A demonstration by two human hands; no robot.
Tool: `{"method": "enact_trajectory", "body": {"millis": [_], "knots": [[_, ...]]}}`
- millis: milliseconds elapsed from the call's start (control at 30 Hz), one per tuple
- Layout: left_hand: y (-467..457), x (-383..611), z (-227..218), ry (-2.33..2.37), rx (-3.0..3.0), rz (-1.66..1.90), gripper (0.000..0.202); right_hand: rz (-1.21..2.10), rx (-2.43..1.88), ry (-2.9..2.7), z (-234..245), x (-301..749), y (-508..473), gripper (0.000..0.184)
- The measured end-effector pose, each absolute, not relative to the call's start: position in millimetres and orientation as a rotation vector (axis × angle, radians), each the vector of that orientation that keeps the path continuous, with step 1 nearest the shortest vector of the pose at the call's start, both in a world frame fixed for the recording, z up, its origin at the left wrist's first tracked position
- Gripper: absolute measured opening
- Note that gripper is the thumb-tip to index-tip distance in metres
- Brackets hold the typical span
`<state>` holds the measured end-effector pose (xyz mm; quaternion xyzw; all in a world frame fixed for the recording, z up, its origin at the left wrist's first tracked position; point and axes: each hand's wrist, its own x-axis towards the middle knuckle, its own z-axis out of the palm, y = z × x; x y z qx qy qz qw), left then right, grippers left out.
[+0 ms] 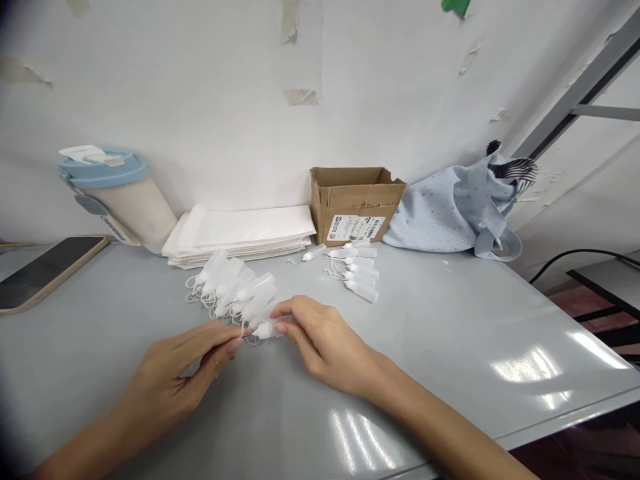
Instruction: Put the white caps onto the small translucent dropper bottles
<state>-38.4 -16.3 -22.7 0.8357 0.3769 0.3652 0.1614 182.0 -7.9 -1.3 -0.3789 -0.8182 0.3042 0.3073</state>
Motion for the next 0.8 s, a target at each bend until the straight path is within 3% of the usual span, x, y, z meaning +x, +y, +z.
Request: {"method": "enact_trajectory", "body": {"millis": [800], "knots": [[-20,-34,-29,0.959,2.505,1.238,0.019,0.561,-0.836,-2.2,-12,174,-12,0.019]]}}
